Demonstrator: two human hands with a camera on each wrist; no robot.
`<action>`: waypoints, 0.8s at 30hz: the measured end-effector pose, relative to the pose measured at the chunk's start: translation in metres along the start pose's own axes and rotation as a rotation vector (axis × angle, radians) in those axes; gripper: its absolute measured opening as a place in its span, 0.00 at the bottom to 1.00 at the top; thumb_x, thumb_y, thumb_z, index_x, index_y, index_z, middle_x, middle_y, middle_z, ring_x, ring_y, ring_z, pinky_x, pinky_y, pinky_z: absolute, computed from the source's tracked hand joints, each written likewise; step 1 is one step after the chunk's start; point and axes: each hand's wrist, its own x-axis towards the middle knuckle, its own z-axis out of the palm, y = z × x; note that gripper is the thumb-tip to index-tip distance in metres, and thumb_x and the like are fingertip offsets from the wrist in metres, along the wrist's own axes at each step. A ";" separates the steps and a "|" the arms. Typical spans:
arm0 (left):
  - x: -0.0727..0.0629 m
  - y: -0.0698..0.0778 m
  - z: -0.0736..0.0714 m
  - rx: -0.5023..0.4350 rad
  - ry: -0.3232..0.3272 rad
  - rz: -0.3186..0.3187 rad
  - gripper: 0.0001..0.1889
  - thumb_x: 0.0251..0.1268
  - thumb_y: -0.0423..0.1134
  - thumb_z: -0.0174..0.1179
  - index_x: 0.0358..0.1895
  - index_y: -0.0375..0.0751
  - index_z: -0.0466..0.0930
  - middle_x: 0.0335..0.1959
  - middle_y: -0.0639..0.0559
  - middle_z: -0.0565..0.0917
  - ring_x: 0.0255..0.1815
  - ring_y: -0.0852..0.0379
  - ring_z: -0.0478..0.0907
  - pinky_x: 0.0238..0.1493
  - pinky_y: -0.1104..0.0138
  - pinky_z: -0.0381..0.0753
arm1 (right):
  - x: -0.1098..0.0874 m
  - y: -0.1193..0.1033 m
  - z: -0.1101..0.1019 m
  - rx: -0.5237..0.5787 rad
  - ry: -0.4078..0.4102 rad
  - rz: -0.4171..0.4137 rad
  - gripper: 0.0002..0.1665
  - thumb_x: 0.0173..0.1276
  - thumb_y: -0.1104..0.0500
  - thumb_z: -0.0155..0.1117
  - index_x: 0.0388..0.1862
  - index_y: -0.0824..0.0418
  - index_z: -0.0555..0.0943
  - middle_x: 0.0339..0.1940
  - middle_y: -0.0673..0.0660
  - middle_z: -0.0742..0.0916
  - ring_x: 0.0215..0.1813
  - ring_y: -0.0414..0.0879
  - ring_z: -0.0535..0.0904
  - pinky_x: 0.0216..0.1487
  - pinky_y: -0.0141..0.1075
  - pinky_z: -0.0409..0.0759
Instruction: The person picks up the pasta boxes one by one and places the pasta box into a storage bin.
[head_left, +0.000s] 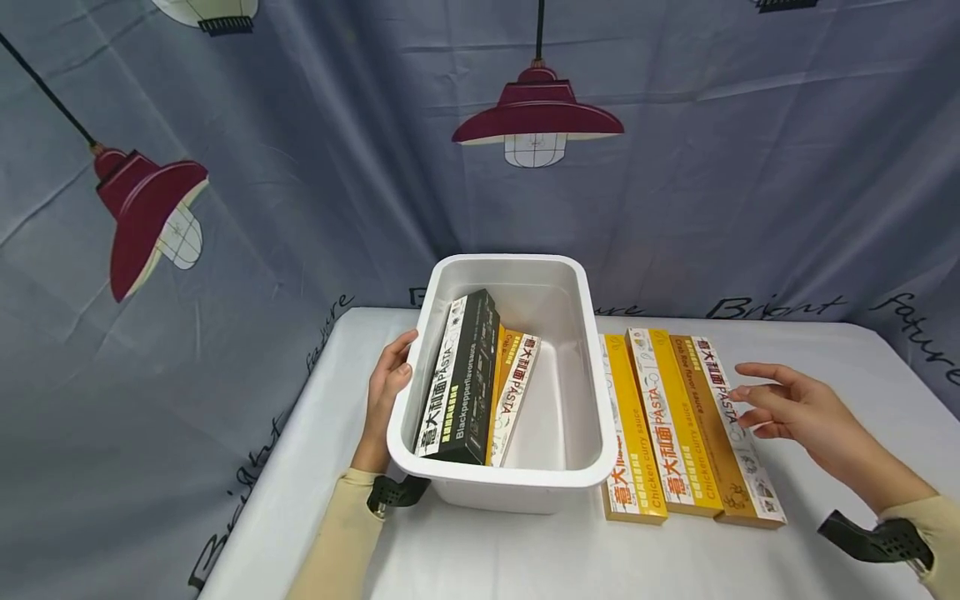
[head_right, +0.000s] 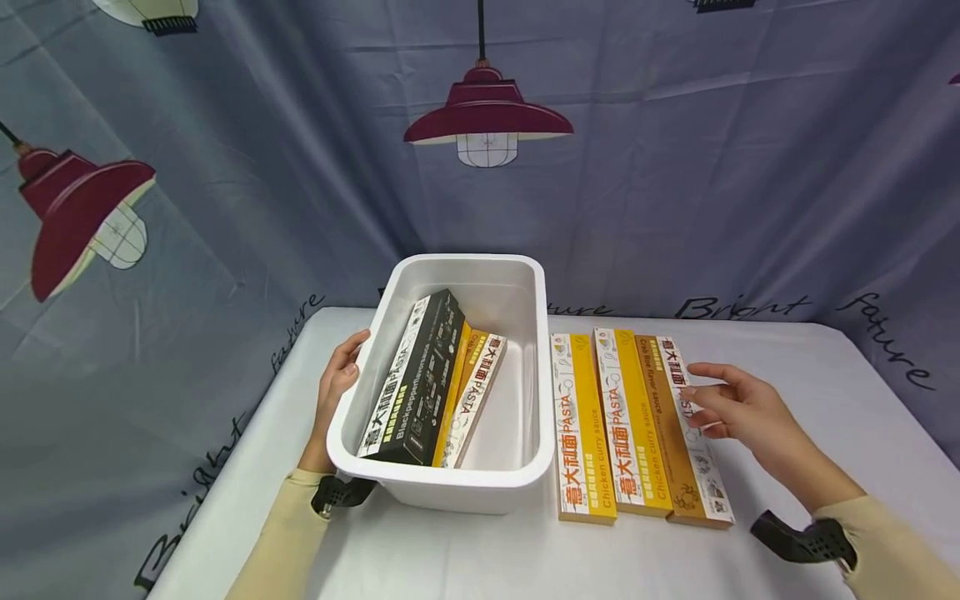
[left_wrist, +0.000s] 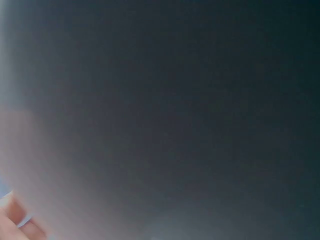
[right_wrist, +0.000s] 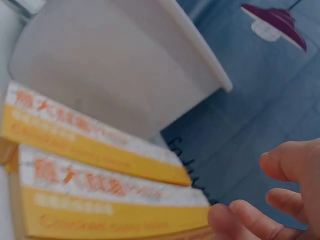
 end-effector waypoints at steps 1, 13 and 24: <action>0.000 0.000 0.000 0.005 0.002 -0.002 0.31 0.68 0.40 0.45 0.74 0.29 0.63 0.63 0.46 0.74 0.60 0.56 0.76 0.57 0.70 0.78 | -0.002 0.004 0.002 -0.006 0.009 0.007 0.33 0.80 0.49 0.53 0.75 0.64 0.62 0.36 0.28 0.84 0.38 0.34 0.85 0.39 0.32 0.85; -0.001 -0.001 0.001 0.003 0.010 -0.021 0.33 0.69 0.41 0.45 0.75 0.30 0.61 0.65 0.44 0.73 0.61 0.54 0.76 0.56 0.69 0.79 | -0.013 0.041 0.025 -0.132 0.139 0.062 0.39 0.78 0.47 0.57 0.75 0.72 0.62 0.52 0.57 0.86 0.46 0.30 0.78 0.42 0.30 0.80; -0.002 0.003 0.004 0.012 0.001 -0.027 0.33 0.69 0.41 0.44 0.76 0.30 0.60 0.69 0.31 0.68 0.62 0.53 0.75 0.56 0.69 0.79 | -0.008 0.062 0.035 -0.296 0.124 0.067 0.58 0.69 0.41 0.67 0.82 0.68 0.48 0.76 0.83 0.59 0.73 0.84 0.55 0.64 0.76 0.60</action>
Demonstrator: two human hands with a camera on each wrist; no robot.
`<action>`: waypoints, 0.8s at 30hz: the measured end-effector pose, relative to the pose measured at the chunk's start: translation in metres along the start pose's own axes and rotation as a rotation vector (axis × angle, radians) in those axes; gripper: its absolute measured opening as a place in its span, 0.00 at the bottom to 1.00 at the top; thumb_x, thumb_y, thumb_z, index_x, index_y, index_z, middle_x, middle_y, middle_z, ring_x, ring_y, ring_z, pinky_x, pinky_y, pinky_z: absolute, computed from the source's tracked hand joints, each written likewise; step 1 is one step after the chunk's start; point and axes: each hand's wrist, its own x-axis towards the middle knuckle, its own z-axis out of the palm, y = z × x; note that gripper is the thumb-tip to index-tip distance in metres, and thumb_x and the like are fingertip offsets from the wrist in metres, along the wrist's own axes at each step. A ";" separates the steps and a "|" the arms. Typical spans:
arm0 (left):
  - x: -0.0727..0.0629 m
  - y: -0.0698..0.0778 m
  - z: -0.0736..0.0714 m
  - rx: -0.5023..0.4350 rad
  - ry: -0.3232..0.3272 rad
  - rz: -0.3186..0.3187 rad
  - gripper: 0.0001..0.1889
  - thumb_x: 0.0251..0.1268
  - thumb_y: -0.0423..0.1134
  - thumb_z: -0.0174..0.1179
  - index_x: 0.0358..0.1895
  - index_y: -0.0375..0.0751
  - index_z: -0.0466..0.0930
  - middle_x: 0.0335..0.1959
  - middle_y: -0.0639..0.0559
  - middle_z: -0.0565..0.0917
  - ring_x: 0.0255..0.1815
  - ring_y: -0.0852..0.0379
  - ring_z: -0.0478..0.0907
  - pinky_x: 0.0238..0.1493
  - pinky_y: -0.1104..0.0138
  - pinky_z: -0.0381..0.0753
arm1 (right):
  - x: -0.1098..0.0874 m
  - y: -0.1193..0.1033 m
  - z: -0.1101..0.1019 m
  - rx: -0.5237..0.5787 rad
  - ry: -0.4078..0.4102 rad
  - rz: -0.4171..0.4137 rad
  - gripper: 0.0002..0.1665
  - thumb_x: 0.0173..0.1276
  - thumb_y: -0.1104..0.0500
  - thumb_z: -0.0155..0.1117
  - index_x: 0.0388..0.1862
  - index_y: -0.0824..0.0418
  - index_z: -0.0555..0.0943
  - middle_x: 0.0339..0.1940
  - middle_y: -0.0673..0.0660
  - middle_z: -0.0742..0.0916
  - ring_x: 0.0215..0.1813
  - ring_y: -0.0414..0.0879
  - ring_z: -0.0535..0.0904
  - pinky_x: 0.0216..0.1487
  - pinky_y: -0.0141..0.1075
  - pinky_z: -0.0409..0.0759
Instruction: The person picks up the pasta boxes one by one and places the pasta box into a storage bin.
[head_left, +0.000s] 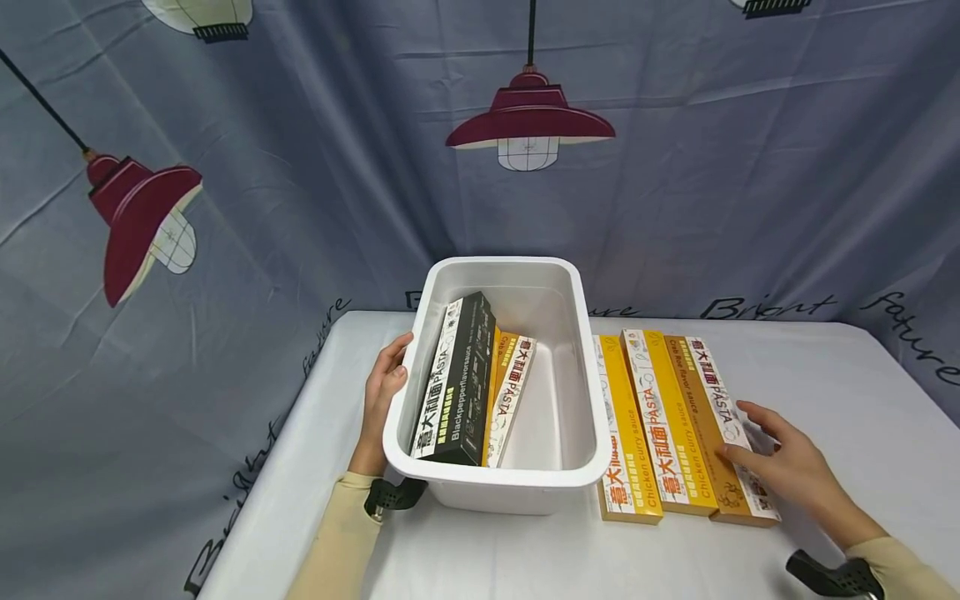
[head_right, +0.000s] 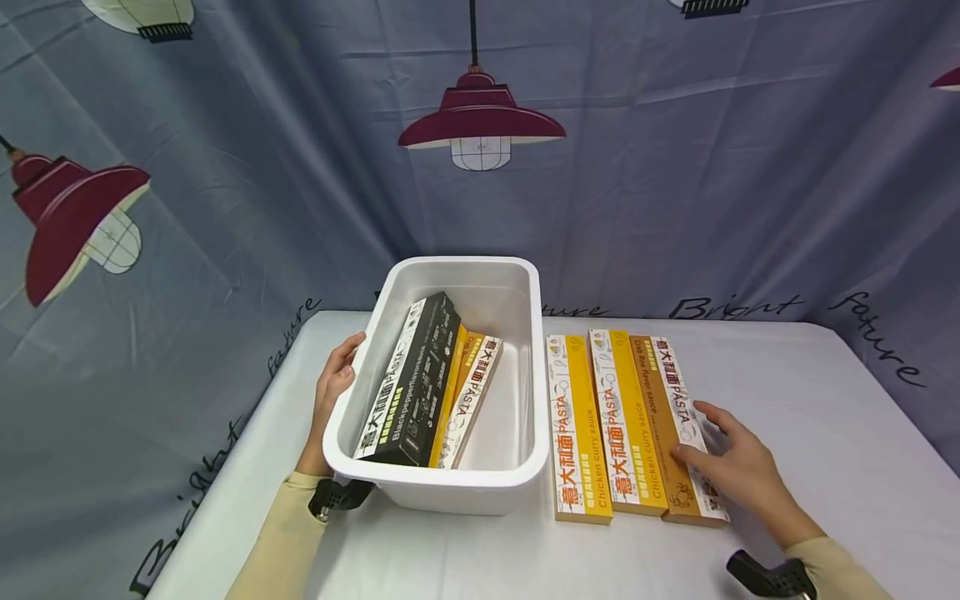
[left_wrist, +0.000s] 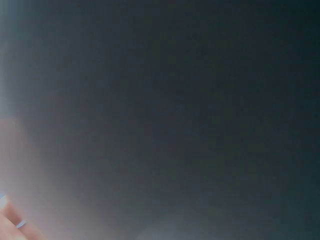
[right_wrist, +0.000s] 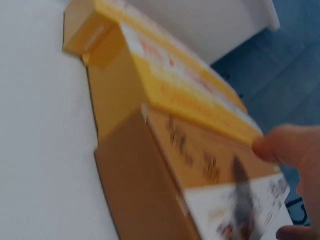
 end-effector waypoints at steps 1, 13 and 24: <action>0.000 0.000 0.000 0.002 -0.001 0.000 0.33 0.69 0.41 0.44 0.76 0.31 0.60 0.69 0.31 0.68 0.62 0.53 0.75 0.56 0.69 0.79 | 0.001 0.003 0.001 -0.016 -0.010 -0.009 0.59 0.69 0.41 0.67 0.83 0.68 0.47 0.75 0.84 0.59 0.73 0.84 0.54 0.64 0.76 0.59; 0.003 -0.002 -0.003 -0.015 -0.008 0.013 0.32 0.69 0.40 0.44 0.75 0.32 0.62 0.65 0.44 0.73 0.60 0.56 0.76 0.56 0.69 0.79 | 0.001 0.007 0.014 -0.058 -0.105 -0.098 0.67 0.68 0.40 0.66 0.84 0.57 0.31 0.80 0.80 0.50 0.73 0.84 0.53 0.62 0.78 0.62; 0.000 -0.003 -0.003 -0.039 -0.010 0.000 0.30 0.70 0.41 0.44 0.75 0.37 0.64 0.63 0.52 0.75 0.59 0.56 0.77 0.55 0.69 0.79 | -0.003 -0.024 0.011 -0.148 -0.041 -0.108 0.67 0.57 0.48 0.78 0.84 0.65 0.45 0.76 0.83 0.59 0.69 0.81 0.62 0.61 0.74 0.67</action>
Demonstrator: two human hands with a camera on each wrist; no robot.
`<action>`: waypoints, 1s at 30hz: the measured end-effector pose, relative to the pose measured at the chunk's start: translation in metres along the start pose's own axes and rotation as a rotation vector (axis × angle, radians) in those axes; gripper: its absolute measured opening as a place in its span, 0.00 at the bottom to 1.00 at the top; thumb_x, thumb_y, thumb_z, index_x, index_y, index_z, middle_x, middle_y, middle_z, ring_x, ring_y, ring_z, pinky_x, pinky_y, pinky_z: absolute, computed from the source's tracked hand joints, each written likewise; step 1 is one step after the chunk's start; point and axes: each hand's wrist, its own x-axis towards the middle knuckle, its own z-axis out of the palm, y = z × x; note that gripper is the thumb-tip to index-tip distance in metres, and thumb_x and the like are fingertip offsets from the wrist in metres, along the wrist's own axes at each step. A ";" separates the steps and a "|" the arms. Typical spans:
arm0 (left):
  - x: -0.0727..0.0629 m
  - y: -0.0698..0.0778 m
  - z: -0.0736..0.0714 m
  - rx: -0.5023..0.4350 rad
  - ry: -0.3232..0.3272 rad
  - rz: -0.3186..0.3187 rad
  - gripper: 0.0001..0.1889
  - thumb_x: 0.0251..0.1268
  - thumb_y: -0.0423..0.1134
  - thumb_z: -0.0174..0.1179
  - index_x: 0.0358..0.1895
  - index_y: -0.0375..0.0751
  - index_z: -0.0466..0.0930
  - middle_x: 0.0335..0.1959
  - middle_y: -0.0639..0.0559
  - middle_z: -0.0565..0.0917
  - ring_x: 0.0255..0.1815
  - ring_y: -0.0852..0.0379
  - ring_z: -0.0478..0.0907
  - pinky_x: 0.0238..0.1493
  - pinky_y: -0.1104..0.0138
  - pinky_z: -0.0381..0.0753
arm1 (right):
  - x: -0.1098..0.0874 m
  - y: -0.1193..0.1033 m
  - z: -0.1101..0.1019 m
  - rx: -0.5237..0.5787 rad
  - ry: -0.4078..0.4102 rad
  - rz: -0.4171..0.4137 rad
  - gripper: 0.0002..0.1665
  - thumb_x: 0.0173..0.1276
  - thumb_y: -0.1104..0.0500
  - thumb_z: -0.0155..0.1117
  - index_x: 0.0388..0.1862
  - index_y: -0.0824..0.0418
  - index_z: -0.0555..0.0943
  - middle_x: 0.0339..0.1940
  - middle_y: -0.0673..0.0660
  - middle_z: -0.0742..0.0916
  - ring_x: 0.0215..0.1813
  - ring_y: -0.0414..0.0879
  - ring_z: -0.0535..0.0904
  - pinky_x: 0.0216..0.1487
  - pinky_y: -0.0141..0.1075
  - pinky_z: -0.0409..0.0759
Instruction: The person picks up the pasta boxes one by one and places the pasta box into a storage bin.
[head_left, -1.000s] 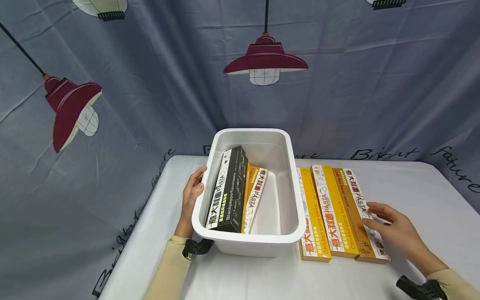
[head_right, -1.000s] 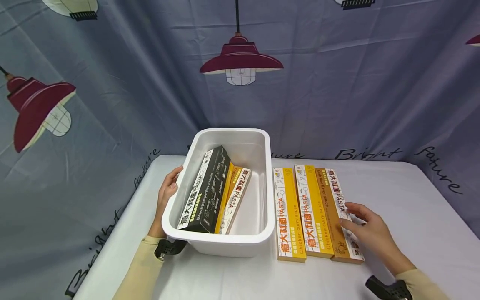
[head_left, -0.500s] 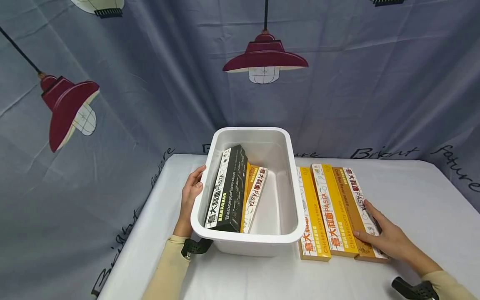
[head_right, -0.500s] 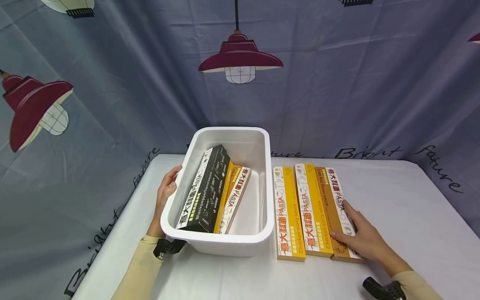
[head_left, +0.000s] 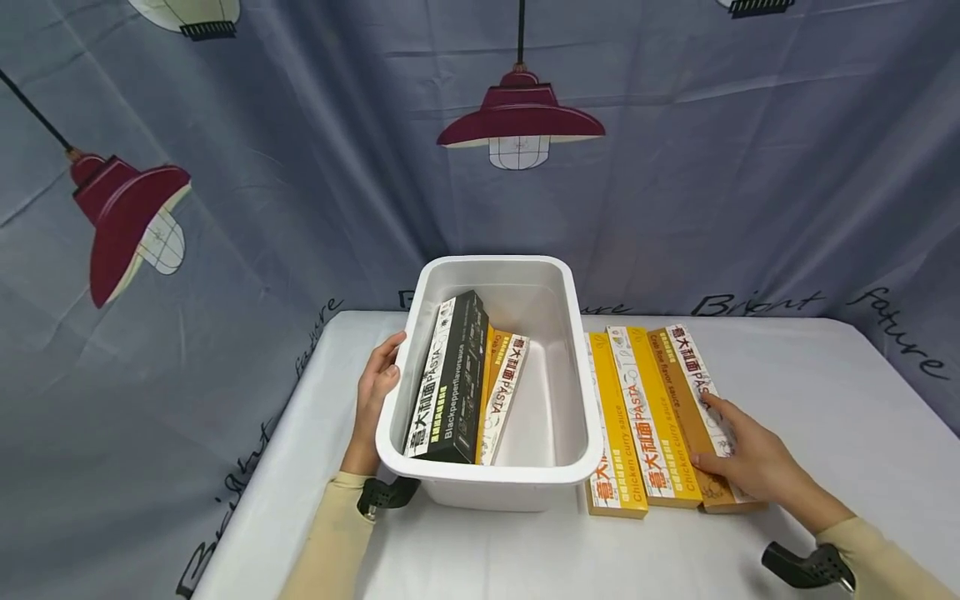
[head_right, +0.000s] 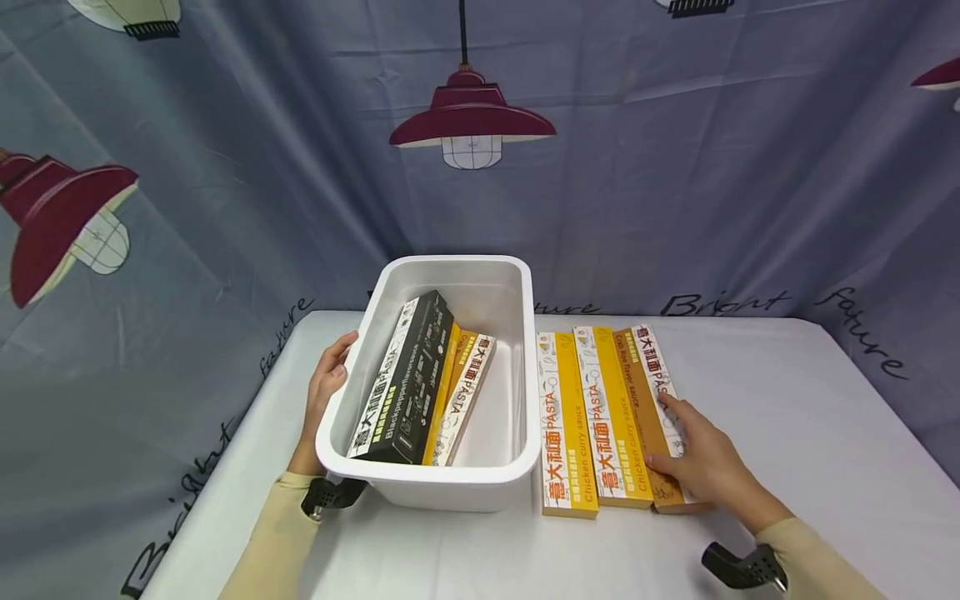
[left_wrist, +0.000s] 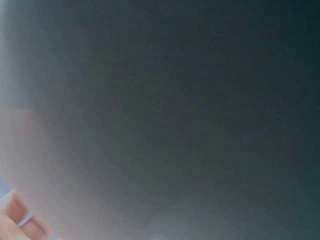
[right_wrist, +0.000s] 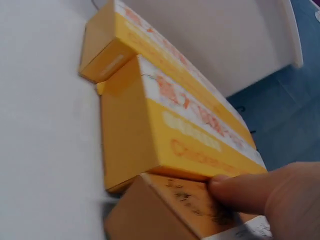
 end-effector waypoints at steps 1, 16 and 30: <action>0.000 0.000 0.000 0.000 -0.002 -0.005 0.30 0.70 0.41 0.44 0.75 0.37 0.64 0.64 0.51 0.74 0.59 0.56 0.77 0.55 0.69 0.80 | 0.001 0.000 -0.002 -0.007 -0.015 0.000 0.66 0.57 0.48 0.78 0.83 0.66 0.48 0.75 0.83 0.60 0.68 0.81 0.63 0.61 0.74 0.68; 0.001 0.001 0.000 0.022 -0.002 0.013 0.31 0.70 0.40 0.44 0.75 0.34 0.63 0.65 0.45 0.73 0.60 0.56 0.76 0.57 0.69 0.79 | 0.011 0.049 -0.029 0.515 -0.446 -0.098 0.46 0.72 0.60 0.62 0.84 0.38 0.55 0.77 0.80 0.49 0.50 0.29 0.67 0.46 0.31 0.80; 0.000 0.000 -0.001 0.005 -0.001 0.006 0.30 0.70 0.41 0.44 0.75 0.36 0.64 0.65 0.50 0.74 0.61 0.56 0.76 0.57 0.69 0.79 | 0.006 0.043 -0.028 0.469 -0.327 -0.078 0.46 0.72 0.56 0.64 0.84 0.41 0.55 0.73 0.81 0.63 0.49 0.31 0.74 0.46 0.33 0.84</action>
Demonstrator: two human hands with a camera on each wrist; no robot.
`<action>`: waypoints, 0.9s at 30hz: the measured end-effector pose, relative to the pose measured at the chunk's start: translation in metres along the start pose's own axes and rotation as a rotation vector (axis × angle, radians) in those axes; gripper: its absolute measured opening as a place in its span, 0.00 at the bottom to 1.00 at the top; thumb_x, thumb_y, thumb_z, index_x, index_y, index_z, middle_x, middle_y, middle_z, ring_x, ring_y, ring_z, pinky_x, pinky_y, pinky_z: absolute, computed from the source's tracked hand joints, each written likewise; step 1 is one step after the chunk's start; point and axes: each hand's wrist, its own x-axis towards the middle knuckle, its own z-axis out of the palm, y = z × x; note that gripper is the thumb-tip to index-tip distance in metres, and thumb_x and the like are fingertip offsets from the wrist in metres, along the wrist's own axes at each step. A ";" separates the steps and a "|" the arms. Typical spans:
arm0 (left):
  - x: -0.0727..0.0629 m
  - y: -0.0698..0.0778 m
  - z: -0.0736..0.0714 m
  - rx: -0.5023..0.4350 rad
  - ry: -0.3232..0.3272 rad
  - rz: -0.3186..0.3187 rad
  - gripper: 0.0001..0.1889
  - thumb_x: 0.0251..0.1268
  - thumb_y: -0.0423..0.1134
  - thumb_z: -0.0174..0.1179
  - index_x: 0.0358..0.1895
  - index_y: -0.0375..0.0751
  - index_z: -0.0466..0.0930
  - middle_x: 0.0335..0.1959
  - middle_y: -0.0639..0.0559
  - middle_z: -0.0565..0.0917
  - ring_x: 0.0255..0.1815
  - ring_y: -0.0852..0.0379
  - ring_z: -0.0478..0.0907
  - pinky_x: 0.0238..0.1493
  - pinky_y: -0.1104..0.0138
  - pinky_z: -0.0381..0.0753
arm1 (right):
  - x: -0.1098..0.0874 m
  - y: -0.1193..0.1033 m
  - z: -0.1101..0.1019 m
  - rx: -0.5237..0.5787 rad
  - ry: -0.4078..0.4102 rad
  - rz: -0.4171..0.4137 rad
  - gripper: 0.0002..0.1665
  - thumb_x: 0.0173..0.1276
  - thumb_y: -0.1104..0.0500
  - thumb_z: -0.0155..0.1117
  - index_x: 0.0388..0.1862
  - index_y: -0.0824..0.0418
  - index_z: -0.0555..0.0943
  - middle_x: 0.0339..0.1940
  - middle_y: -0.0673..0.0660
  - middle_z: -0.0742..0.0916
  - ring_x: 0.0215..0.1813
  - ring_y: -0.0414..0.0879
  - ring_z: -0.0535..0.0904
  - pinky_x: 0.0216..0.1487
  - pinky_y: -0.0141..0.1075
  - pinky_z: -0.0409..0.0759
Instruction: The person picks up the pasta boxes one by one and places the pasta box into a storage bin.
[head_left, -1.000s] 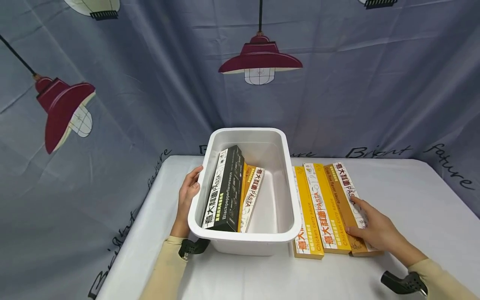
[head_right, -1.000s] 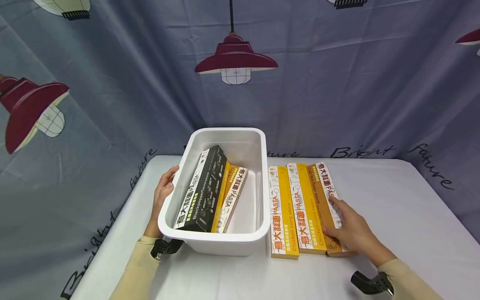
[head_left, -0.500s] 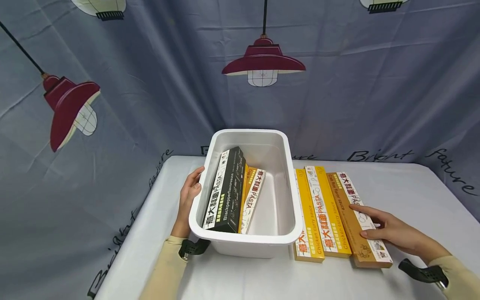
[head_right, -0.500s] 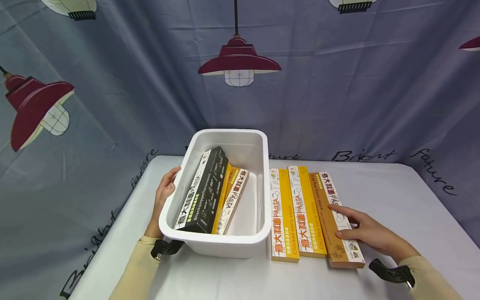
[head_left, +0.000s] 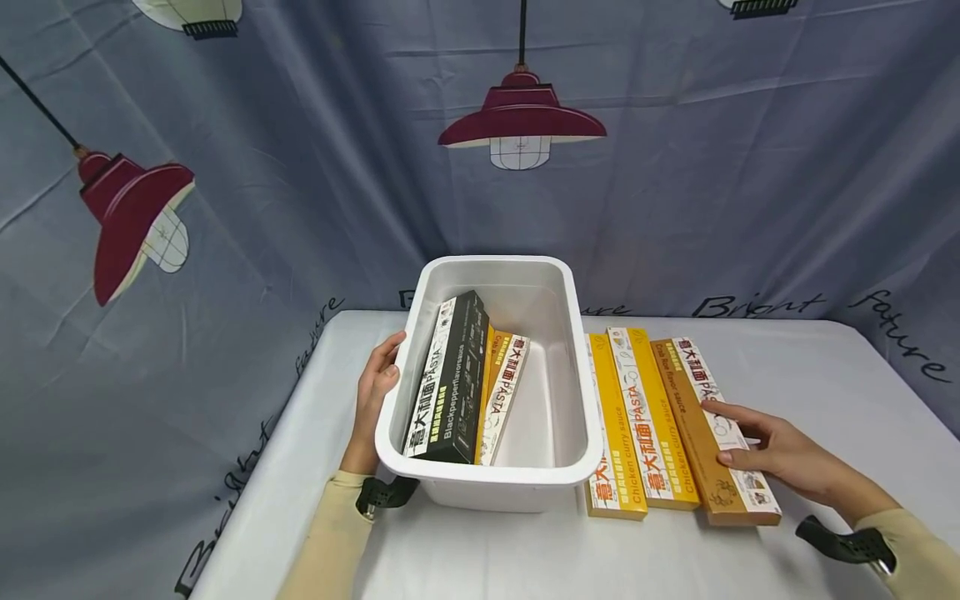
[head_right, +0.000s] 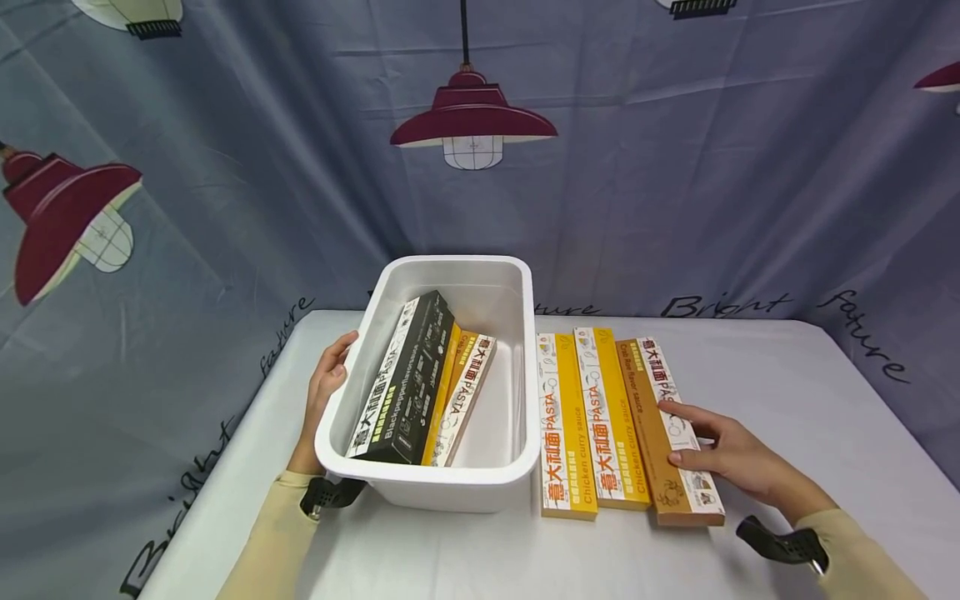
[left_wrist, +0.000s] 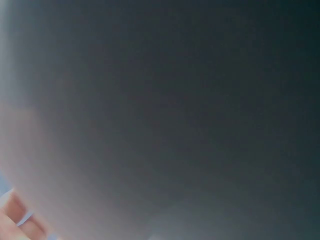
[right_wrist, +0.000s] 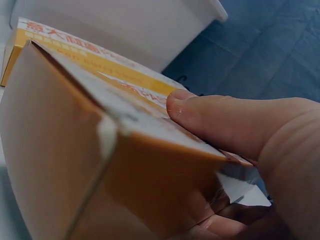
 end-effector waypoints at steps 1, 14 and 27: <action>0.000 0.000 0.000 0.005 0.002 -0.002 0.31 0.70 0.41 0.44 0.75 0.36 0.64 0.65 0.50 0.73 0.61 0.56 0.76 0.57 0.69 0.78 | 0.000 0.000 0.000 0.001 0.002 0.005 0.46 0.72 0.55 0.64 0.84 0.41 0.55 0.73 0.81 0.63 0.49 0.31 0.75 0.46 0.33 0.84; -0.001 0.001 0.000 0.005 0.002 -0.004 0.29 0.71 0.40 0.44 0.75 0.38 0.64 0.65 0.50 0.74 0.61 0.57 0.76 0.57 0.69 0.79 | -0.002 -0.003 0.003 -0.010 0.057 0.011 0.48 0.74 0.55 0.63 0.85 0.50 0.49 0.74 0.82 0.62 0.48 0.30 0.76 0.45 0.33 0.84; -0.001 0.001 0.001 0.029 0.004 0.010 0.31 0.71 0.41 0.44 0.75 0.33 0.62 0.68 0.42 0.71 0.62 0.56 0.75 0.57 0.69 0.78 | -0.003 -0.060 -0.012 0.067 0.108 -0.188 0.45 0.75 0.65 0.59 0.83 0.39 0.56 0.54 0.33 0.78 0.47 0.36 0.81 0.41 0.34 0.86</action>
